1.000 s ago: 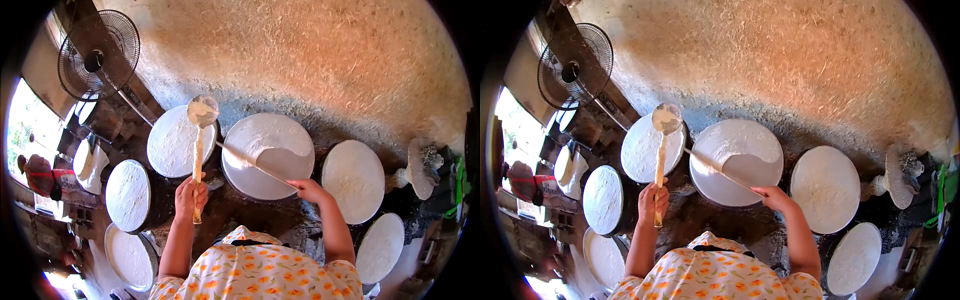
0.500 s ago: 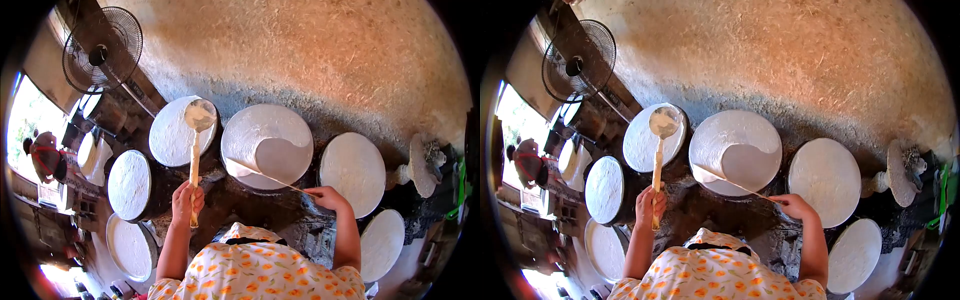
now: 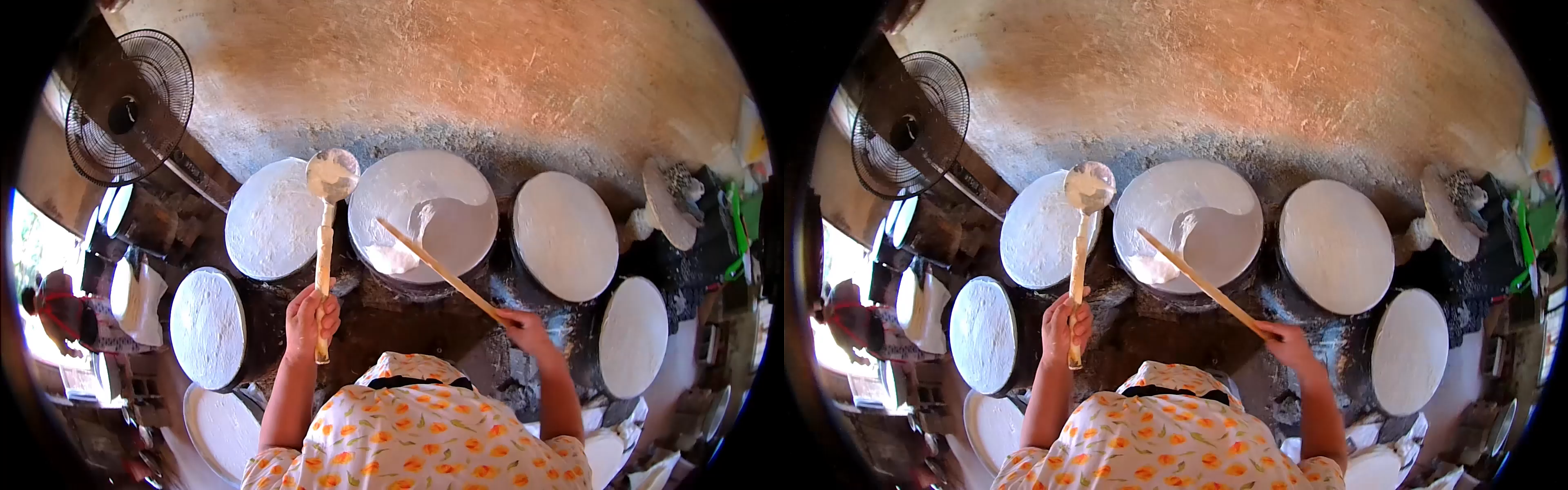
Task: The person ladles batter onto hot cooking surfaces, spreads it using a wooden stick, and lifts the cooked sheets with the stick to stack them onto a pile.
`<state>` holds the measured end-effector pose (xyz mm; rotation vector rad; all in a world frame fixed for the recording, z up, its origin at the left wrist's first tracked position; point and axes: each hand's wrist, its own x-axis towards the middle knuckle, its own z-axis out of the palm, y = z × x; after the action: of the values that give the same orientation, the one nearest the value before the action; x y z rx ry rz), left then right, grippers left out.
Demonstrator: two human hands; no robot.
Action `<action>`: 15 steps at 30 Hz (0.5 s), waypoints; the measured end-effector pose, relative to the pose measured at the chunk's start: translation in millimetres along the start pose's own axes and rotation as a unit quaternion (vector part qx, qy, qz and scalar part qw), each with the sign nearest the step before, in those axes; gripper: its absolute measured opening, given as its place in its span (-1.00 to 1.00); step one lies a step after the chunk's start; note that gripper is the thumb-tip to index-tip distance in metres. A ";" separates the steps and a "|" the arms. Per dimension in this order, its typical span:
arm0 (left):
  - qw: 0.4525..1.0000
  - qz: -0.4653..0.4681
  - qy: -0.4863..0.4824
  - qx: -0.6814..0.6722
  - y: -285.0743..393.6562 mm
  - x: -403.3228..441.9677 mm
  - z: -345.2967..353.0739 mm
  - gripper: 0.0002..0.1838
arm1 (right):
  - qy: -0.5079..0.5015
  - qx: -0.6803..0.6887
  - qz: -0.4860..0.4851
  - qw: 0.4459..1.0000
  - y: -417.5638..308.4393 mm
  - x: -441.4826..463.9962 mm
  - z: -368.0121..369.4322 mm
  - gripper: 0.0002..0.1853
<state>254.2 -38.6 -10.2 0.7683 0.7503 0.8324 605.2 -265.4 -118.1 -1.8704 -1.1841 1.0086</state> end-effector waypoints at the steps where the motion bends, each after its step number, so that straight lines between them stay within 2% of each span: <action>1: 1.000 -0.006 -0.007 -0.001 3.6 -0.6 -6.1 -0.64 | 0.053 -0.002 -0.064 0.997 -6.0 -1.1 30.0 -0.53; 3: 0.999 -0.017 -0.027 -0.006 9.7 -1.6 -16.9 -0.64 | 0.137 -0.023 -0.163 0.977 -24.2 12.7 98.9 -0.56; 5: 0.999 -0.024 -0.036 -0.016 17.3 -5.5 -29.7 -0.64 | 0.178 -0.141 -0.154 0.961 -41.6 13.9 140.5 -0.54; 6: 0.999 -0.030 -0.039 -0.021 21.0 -8.2 -37.0 -0.65 | 0.181 -0.147 -0.151 0.961 -45.2 6.9 144.7 -0.54; 8: 0.999 -0.029 -0.038 -0.017 27.5 -14.3 -54.0 -0.65 | 0.199 -0.354 -0.015 0.914 -48.1 -12.3 145.4 -0.49; 9: 0.999 -0.023 -0.034 -0.008 31.0 -16.9 -61.6 -0.66 | 0.196 -0.378 0.012 0.905 -29.4 -24.4 141.0 -0.43; 12: 0.999 -0.019 -0.043 -0.010 37.5 -23.5 -79.6 -0.66 | 0.235 -0.404 0.012 0.884 -36.4 -49.3 134.3 -0.48; 15: 0.998 -0.014 -0.054 -0.008 37.7 -26.6 -87.4 -0.67 | 0.249 -0.346 0.010 0.905 -56.8 -43.3 165.2 -0.45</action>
<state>157.5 -19.1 -16.5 0.7802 0.6559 0.7655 426.0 -262.1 -134.4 -2.4768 -1.2870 0.0507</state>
